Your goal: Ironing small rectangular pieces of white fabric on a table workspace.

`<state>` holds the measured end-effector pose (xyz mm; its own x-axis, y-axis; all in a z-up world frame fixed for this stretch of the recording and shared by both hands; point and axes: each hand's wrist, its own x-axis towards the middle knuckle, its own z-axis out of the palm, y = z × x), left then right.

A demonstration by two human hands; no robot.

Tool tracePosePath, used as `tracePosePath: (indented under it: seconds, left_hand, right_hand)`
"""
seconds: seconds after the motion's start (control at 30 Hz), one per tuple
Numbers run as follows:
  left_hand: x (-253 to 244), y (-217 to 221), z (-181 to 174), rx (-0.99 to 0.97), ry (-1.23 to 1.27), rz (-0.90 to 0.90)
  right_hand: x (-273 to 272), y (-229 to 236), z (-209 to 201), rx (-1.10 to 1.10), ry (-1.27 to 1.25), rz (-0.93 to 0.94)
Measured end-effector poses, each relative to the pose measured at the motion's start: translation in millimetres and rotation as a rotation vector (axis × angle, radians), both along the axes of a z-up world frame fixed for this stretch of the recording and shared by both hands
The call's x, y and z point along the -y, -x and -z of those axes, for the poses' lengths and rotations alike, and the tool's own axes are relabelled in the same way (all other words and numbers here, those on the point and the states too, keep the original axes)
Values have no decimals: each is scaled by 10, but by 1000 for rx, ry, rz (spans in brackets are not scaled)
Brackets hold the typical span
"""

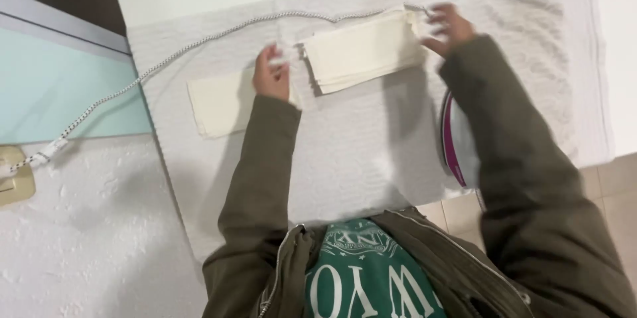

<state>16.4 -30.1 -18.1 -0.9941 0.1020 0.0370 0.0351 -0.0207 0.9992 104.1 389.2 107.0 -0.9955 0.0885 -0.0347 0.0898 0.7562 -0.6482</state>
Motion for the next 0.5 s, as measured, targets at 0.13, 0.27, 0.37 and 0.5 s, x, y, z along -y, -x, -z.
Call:
tracePosePath:
  seconds: [0.13, 0.27, 0.37, 0.5]
  left_hand:
    - [354, -462, 49, -103, 521, -98]
    - [136, -798, -337, -269, 680, -93]
    - [17, -705, -446, -266, 847, -142]
    - [-1, -599, -330, -160, 1044, -109]
  right_hand:
    - [120, -1089, -782, 177, -323, 98]
    - [274, -1895, -943, 553, -495, 374]
    - [327, -2163, -864, 645, -347, 483]
    - [-9, -2385, -477, 665, -350, 388]
